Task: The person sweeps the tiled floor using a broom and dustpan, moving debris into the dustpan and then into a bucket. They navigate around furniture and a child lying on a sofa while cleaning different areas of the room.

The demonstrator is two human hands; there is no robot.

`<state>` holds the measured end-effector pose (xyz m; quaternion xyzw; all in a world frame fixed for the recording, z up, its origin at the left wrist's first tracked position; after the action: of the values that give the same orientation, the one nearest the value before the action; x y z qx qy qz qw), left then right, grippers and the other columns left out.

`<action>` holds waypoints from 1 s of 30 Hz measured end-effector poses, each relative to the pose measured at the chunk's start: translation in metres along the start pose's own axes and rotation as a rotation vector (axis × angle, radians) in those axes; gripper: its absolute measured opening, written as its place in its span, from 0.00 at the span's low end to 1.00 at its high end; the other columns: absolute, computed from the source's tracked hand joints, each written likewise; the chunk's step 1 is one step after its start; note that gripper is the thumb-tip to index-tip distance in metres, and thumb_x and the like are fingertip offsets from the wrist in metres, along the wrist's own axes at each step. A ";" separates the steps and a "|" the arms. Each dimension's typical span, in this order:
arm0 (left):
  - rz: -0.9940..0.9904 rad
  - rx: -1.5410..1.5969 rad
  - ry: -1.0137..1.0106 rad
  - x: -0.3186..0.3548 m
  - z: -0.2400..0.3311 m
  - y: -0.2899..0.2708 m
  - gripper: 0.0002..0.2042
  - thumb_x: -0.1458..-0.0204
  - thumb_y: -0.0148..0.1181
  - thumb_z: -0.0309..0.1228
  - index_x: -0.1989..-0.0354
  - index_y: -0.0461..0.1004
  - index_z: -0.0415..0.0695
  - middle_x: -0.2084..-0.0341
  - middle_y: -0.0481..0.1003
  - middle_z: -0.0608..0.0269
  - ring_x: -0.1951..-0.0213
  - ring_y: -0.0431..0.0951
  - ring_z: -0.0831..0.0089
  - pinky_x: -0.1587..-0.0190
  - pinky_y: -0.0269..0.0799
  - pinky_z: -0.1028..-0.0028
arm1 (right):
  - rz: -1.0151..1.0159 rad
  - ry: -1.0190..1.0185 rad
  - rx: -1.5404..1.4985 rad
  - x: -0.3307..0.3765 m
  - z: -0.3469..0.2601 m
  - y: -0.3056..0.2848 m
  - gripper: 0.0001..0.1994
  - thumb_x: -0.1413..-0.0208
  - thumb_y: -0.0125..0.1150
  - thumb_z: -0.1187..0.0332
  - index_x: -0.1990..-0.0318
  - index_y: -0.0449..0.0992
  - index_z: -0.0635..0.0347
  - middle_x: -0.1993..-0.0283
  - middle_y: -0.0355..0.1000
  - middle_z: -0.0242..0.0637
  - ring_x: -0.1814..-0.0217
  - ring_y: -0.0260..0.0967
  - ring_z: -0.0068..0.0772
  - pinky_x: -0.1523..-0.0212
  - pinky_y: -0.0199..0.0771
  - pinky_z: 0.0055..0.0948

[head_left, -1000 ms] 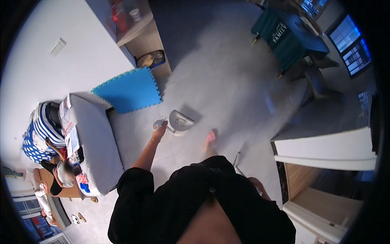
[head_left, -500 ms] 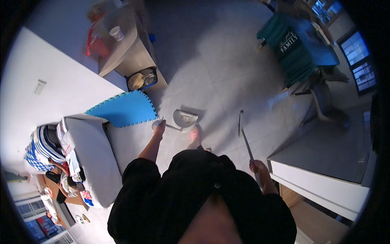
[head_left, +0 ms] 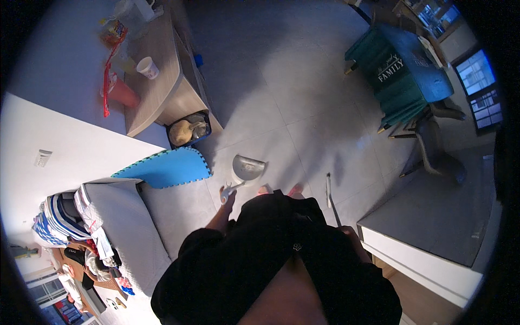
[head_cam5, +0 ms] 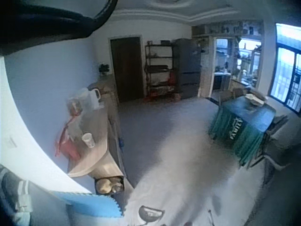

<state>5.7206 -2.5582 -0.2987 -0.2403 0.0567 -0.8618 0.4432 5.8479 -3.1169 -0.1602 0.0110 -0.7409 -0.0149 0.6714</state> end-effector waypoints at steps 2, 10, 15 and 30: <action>-0.099 -0.480 -0.089 -0.028 -0.048 -0.088 0.18 0.58 0.53 0.40 0.61 0.65 0.43 0.71 0.67 0.57 0.71 0.67 0.67 0.72 0.62 0.72 | -0.200 0.100 -0.005 -0.026 -0.021 0.067 0.07 0.52 0.46 0.70 0.78 0.63 0.63 0.84 0.60 0.34 0.86 0.56 0.24 0.87 0.57 0.20; -0.511 0.017 -0.407 0.092 0.050 -0.036 0.14 0.58 0.47 0.39 0.70 0.71 0.42 0.71 0.72 0.52 0.65 0.71 0.65 0.61 0.64 0.68 | -0.280 0.280 -0.231 -0.066 -0.118 0.050 0.06 0.52 0.44 0.70 0.76 0.64 0.63 0.81 0.61 0.34 0.83 0.58 0.25 0.84 0.60 0.20; -1.085 -0.640 -0.056 0.042 0.250 0.034 0.14 0.55 0.51 0.34 0.60 0.66 0.44 0.62 0.68 0.58 0.60 0.68 0.72 0.55 0.61 0.72 | -0.400 0.325 -0.162 -0.099 -0.228 0.082 0.07 0.52 0.43 0.70 0.74 0.65 0.63 0.80 0.61 0.34 0.81 0.59 0.25 0.81 0.61 0.21; -0.548 1.254 1.732 -0.023 0.847 0.111 0.05 0.59 0.48 0.20 0.81 0.67 0.44 0.81 0.70 0.65 0.74 0.72 0.76 0.65 0.68 0.75 | -0.452 0.211 0.289 -0.108 -0.592 0.369 0.10 0.54 0.45 0.72 0.85 0.59 0.60 0.89 0.57 0.28 0.90 0.54 0.17 0.90 0.59 0.13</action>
<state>6.2069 -2.5087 0.4022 0.7078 -0.1542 -0.6833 0.0908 6.4489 -2.7483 -0.1961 0.2731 -0.6401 -0.0572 0.7159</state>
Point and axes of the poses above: each hand's wrist, its own x-axis away from the middle knuckle, its own y-axis out of the palm, z = x × y, the point moved 6 cm from there along -x, towards the middle knuckle
